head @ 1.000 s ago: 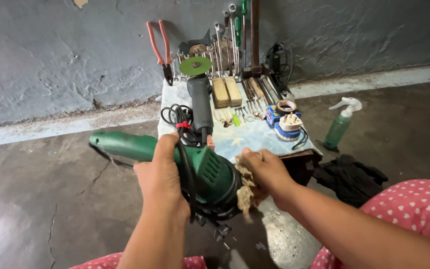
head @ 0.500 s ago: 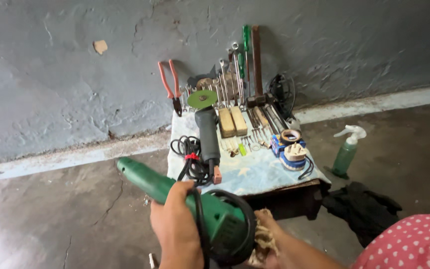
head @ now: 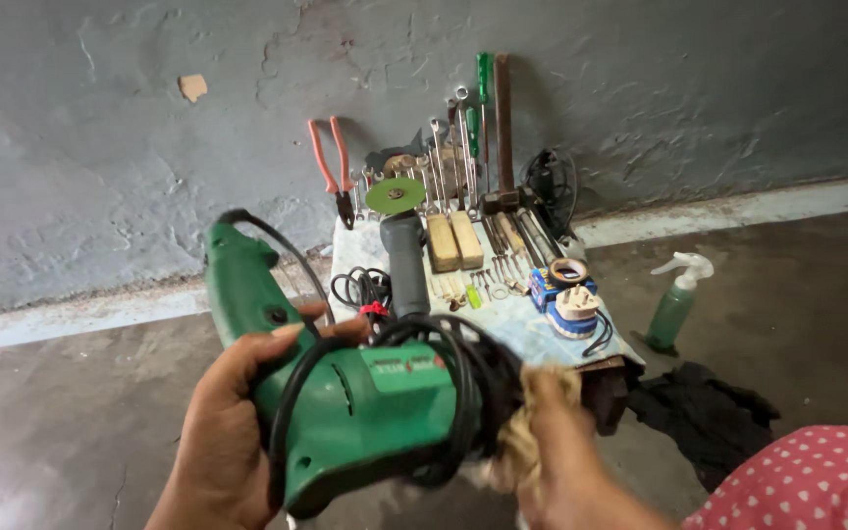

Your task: The person wipes the exterior of a green power drill and its power cord using a cloth, then places the drill and the cord on a small table.

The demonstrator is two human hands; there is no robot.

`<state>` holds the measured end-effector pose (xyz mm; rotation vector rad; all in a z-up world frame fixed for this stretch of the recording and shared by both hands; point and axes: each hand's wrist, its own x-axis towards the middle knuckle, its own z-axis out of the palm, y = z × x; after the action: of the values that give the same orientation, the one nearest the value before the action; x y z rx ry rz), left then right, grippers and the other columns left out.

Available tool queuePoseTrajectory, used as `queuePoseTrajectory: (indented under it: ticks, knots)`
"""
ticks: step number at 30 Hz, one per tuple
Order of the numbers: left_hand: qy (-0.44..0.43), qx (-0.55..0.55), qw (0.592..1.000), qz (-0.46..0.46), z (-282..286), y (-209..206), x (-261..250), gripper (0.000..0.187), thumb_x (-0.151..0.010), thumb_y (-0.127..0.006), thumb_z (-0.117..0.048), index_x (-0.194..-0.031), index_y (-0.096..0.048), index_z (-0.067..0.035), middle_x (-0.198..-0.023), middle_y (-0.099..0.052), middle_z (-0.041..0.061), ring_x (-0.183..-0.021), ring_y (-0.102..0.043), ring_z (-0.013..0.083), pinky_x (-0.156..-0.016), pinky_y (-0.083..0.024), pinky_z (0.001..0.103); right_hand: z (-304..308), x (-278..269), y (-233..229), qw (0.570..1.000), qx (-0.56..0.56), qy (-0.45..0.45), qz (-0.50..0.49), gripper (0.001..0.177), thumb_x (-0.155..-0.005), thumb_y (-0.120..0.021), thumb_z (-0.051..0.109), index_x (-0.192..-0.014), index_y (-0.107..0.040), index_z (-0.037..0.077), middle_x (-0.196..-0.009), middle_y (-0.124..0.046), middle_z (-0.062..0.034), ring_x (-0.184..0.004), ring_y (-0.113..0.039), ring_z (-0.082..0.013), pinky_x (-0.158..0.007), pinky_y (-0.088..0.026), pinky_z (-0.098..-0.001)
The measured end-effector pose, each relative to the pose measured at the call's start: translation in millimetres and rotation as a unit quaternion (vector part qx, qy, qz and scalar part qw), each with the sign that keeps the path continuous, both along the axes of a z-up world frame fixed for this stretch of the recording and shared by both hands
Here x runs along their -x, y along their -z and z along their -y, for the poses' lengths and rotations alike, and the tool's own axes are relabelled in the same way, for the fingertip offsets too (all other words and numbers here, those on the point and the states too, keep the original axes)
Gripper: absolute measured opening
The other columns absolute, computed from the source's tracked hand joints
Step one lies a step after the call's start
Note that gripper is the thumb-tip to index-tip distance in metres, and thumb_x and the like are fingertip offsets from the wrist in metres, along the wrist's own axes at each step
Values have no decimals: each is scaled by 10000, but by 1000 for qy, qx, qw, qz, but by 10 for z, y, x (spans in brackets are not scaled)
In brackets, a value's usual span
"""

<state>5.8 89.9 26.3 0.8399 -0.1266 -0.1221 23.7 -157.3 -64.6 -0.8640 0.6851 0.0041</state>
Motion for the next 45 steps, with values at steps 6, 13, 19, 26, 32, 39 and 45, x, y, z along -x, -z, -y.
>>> queuePoseTrajectory:
  ticks: [6,13,19,26,32,39,45]
  knots:
    - [-99,17,986,-130,-84,514,-303,366,-887,-586,-212,-1196,-630,-20,-1179,-730,162,-1065,-709,297,-940,-569,483,-58,-567,-378,983,171,5,72,238,-895,-640,401,-1056,-506,289,-757,-563,-31,-436,-443,-216,-330,-322,-391]
    - [-65,158,982,-76,-336,1114,-703,295,-907,-664,-108,-1169,-563,-16,-1082,-704,124,-1032,-701,284,-955,-591,478,-130,-1004,-24,944,270,-49,181,403,-942,-730,328,-1248,-606,98,-890,-660,-13,-645,-612,-145,-481,-496,-352]
    - [-128,114,973,-153,-380,1041,-740,359,-808,-658,-100,-1153,-569,-49,-1004,-746,128,-935,-733,275,-836,-627,486,-150,-1000,-86,943,325,-37,51,308,-903,-683,328,-1140,-531,202,-901,-674,11,-703,-656,-148,-521,-527,-378]
    - [-131,143,967,-164,-412,1016,-742,425,-801,-644,-103,-1191,-594,59,-989,-746,172,-905,-738,306,-798,-631,481,-11,-1072,-12,858,487,-100,130,341,-979,-645,389,-1151,-654,94,-859,-645,-5,-682,-557,-120,-573,-463,-353]
    - [-195,128,954,-189,-333,822,-646,435,-751,-647,-44,-1175,-585,31,-1005,-755,197,-909,-745,283,-777,-627,490,-167,-930,-321,692,683,37,232,325,-974,-713,337,-1132,-647,61,-883,-704,-11,-760,-661,-117,-659,-521,-300]
    - [-201,113,953,-199,-323,716,-599,432,-743,-650,-54,-1166,-595,13,-1009,-765,189,-903,-746,261,-761,-626,462,-1055,-798,-560,740,590,-85,311,320,-924,-653,294,-1200,-637,133,-998,-750,-36,-796,-766,-215,-652,-643,-429]
    - [-207,126,946,-214,-348,773,-619,363,-769,-640,-51,-1123,-622,29,-1001,-784,161,-859,-726,268,-724,-604,426,-1407,-488,-416,292,829,-43,475,518,-955,-673,368,-1353,-571,51,-1420,-569,-162,-1364,-503,-355,-1123,-314,-558]
